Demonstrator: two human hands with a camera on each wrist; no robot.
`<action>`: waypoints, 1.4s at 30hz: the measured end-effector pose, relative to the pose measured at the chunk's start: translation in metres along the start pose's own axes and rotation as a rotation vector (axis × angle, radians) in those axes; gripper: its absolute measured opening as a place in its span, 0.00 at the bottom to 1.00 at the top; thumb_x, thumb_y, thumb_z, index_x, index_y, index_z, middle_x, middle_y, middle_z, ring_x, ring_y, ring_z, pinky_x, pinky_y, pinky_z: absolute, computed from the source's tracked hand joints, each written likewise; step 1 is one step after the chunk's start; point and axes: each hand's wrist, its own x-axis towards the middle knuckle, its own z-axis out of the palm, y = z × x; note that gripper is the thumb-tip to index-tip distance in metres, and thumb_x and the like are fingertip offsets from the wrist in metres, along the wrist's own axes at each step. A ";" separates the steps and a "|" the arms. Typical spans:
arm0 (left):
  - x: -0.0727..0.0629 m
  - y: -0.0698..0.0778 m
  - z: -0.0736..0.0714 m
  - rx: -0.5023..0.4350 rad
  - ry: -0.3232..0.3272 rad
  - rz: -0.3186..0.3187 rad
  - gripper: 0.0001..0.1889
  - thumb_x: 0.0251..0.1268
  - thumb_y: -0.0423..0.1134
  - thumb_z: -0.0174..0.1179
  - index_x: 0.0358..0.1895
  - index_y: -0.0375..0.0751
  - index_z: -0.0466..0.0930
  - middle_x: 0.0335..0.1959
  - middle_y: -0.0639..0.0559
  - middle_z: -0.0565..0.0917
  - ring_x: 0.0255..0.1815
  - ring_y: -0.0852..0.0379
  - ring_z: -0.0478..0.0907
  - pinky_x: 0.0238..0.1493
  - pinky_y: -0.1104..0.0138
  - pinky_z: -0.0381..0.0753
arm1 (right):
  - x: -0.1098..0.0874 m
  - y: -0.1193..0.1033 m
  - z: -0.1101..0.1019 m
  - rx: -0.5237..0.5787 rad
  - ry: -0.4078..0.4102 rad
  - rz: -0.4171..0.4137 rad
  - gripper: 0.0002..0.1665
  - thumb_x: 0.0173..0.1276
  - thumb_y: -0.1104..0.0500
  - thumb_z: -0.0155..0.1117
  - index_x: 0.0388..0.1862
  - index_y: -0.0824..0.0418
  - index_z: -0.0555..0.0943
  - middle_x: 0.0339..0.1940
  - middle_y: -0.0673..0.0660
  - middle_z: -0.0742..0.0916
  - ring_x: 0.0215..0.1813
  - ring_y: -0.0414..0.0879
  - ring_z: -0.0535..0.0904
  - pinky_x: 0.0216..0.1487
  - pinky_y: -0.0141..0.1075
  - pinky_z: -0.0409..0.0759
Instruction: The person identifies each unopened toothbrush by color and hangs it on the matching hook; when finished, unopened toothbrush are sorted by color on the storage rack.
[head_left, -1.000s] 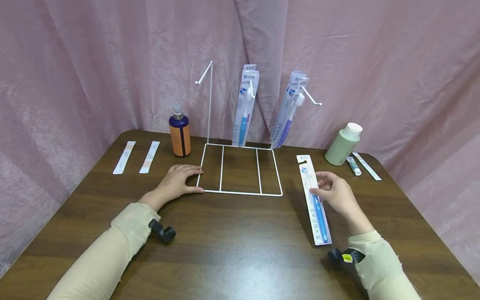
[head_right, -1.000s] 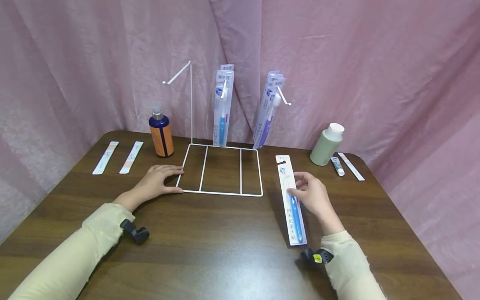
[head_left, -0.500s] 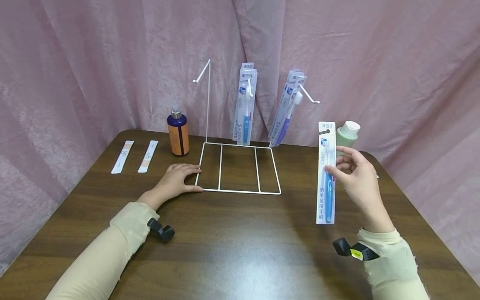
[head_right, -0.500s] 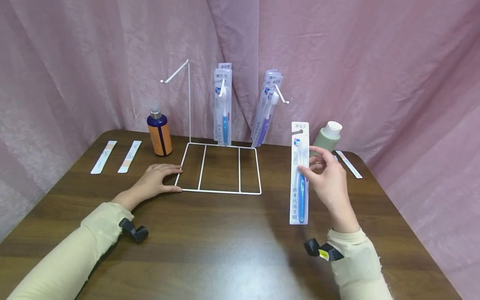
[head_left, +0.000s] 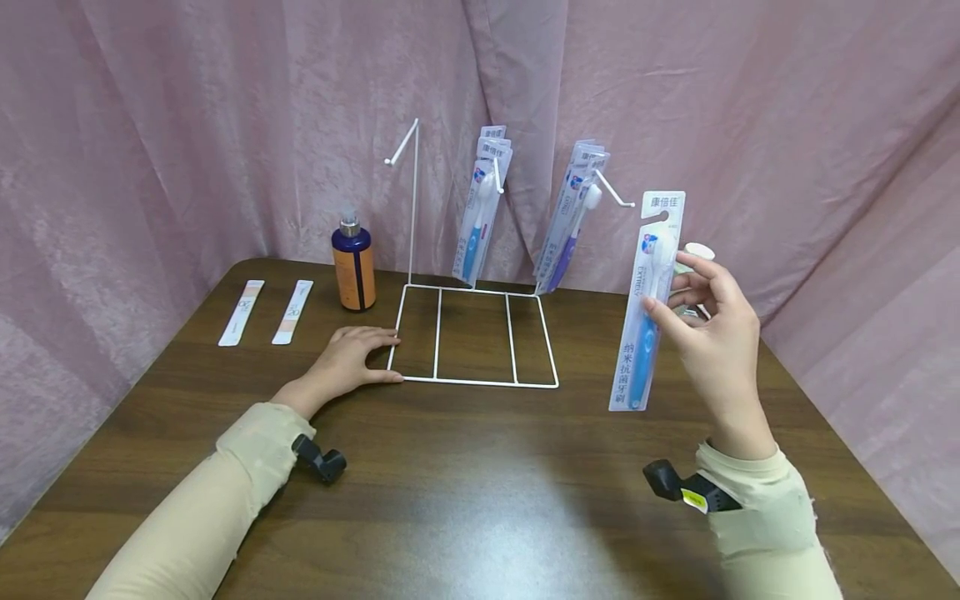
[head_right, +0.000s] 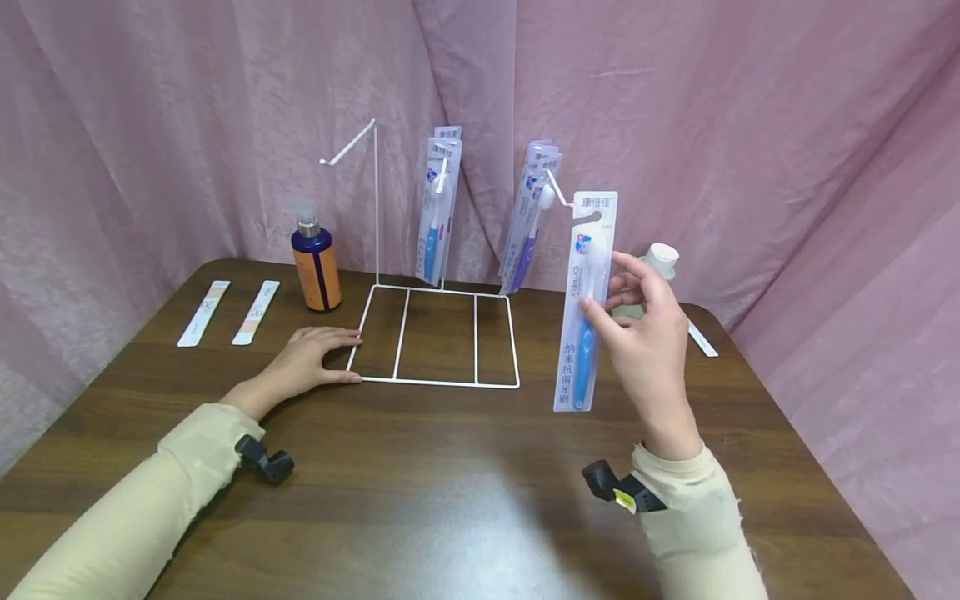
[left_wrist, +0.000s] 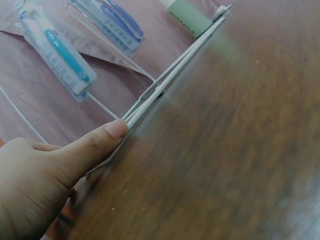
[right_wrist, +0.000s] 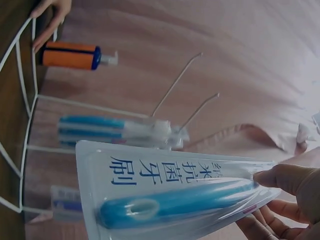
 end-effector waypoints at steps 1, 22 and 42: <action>0.000 -0.001 0.000 0.001 0.000 0.000 0.38 0.51 0.60 0.68 0.63 0.41 0.75 0.68 0.43 0.72 0.70 0.40 0.65 0.71 0.43 0.54 | 0.001 -0.003 0.003 0.016 -0.005 -0.015 0.32 0.55 0.69 0.72 0.60 0.61 0.76 0.32 0.38 0.80 0.33 0.30 0.77 0.32 0.15 0.76; 0.001 -0.002 0.003 -0.008 0.014 0.011 0.38 0.50 0.60 0.68 0.63 0.41 0.75 0.68 0.44 0.73 0.70 0.41 0.66 0.71 0.43 0.54 | 0.025 -0.025 0.092 0.042 -0.112 -0.146 0.31 0.55 0.66 0.73 0.59 0.65 0.76 0.39 0.63 0.83 0.37 0.49 0.81 0.38 0.23 0.77; 0.002 0.001 0.001 -0.007 0.013 0.014 0.38 0.50 0.60 0.68 0.63 0.41 0.75 0.68 0.45 0.73 0.70 0.42 0.66 0.71 0.43 0.55 | 0.034 -0.028 0.136 0.038 -0.153 -0.110 0.30 0.56 0.64 0.72 0.59 0.64 0.76 0.40 0.63 0.83 0.37 0.54 0.83 0.42 0.43 0.80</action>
